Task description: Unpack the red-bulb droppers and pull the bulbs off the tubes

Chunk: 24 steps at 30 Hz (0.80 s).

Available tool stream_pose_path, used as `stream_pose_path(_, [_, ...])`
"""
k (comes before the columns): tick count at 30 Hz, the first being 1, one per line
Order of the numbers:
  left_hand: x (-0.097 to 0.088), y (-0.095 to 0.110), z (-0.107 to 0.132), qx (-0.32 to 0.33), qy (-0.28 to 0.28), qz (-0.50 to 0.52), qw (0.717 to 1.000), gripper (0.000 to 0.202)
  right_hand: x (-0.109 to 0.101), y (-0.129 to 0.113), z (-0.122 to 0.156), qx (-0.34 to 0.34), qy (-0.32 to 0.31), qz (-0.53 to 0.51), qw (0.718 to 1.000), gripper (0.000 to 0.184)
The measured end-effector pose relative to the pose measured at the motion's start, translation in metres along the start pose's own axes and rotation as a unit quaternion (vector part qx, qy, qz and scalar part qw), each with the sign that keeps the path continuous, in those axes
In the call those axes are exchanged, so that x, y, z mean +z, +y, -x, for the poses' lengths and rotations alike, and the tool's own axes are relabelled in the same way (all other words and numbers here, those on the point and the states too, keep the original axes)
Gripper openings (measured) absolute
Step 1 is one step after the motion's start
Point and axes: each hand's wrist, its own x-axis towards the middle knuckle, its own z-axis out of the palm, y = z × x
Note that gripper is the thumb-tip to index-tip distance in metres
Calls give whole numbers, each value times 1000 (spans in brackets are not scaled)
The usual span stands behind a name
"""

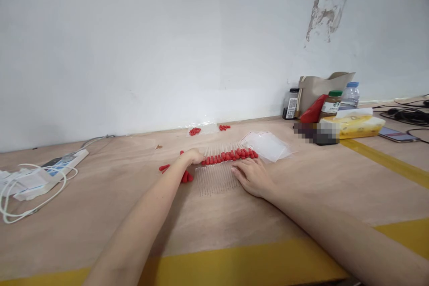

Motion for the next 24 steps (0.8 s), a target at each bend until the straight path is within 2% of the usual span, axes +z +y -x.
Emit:
stream_pose_path(3, [-5, -3, 15, -9, 27, -23, 999, 20, 3, 5, 0, 21, 19, -25, 999, 29])
stream_pose_path(6, [-4, -12, 41, 30, 97, -26, 995, 21, 5, 11, -2, 36, 90, -61, 993, 27])
stream_pose_path(7, [0, -16, 51, 56, 127, -25, 990, 21, 4, 11, -3, 32, 123, -71, 989, 28])
stream_pose_path(10, [20, -30, 79, 214, 241, -23, 946, 16, -2, 9, -3, -15, 193, -69, 979, 43])
stream_pose_path(13, [44, -42, 98, 322, 317, -45, 891, 14, -7, 0, -1, -107, 158, -25, 981, 46])
stream_pose_path(15, [55, -45, 105, 373, 348, -49, 858, 9, -7, -6, 0, -166, 118, -3, 979, 37])
stream_pose_path(17, [59, -44, 108, 405, 364, -46, 838, 9, -3, -11, 0, -200, 102, 6, 974, 27])
stream_pose_path(21, [59, -39, 107, 422, 385, -44, 819, 18, 8, -16, -1, -227, 113, 22, 967, 22])
stream_pose_path(24, [56, -36, 108, 416, 378, -63, 825, 15, 13, -16, -2, -237, 127, 16, 963, 20])
